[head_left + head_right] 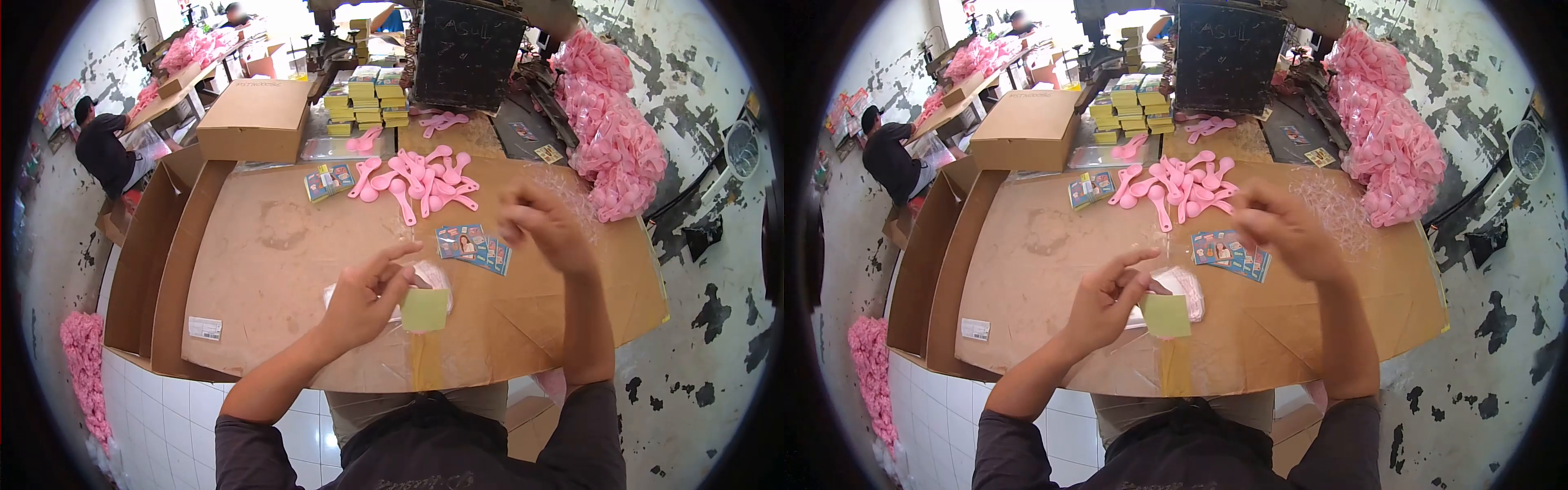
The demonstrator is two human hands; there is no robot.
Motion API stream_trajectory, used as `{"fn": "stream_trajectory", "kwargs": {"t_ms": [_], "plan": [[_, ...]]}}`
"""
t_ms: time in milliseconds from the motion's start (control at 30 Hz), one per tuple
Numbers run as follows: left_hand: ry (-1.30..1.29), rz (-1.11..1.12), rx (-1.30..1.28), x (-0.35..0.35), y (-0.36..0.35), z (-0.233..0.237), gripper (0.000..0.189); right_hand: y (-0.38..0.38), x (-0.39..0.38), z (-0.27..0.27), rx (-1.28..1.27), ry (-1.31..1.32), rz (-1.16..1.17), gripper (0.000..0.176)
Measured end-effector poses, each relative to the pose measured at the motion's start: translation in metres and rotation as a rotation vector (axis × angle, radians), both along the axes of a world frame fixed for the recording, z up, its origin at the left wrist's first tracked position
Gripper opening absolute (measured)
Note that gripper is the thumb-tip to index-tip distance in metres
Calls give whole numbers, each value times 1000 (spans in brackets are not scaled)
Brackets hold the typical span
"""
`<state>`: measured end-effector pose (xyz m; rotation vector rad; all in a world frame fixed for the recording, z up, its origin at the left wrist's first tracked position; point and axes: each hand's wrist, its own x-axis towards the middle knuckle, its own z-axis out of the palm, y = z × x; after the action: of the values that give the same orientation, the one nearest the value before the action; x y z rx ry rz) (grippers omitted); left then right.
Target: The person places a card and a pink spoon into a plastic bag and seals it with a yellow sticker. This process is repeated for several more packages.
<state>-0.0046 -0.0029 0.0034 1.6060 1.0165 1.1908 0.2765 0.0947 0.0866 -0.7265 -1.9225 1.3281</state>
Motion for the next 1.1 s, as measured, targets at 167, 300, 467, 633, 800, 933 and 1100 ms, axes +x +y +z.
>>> {"fn": "stream_trajectory", "kwargs": {"t_ms": [167, 300, 467, 633, 800, 933, 1100], "plan": [[-178, -28, -143, -3, 5, 3, 37, 78, 143, -53, 76, 102, -198, 14], [-169, -31, -129, -1, 5, 1, 40, 98, 195, -111, 800, -812, -851, 40], [-100, 31, -114, -2, 6, -1, 40, 44, 110, -64, 621, -691, -758, 39], [-138, -6, -65, 2, 8, -8, 42, -23, -12, -53, 164, -176, -13, 32], [-183, -19, -81, -2, 10, -6, 47, -30, -46, -71, -148, -9, 139, 27], [-292, -49, -178, -4, 15, -2, 44, -21, -43, -76, -165, 42, 142, 25], [-232, -24, -274, -5, 17, -14, 31, -21, -41, -81, -154, 77, 39, 21]]}}
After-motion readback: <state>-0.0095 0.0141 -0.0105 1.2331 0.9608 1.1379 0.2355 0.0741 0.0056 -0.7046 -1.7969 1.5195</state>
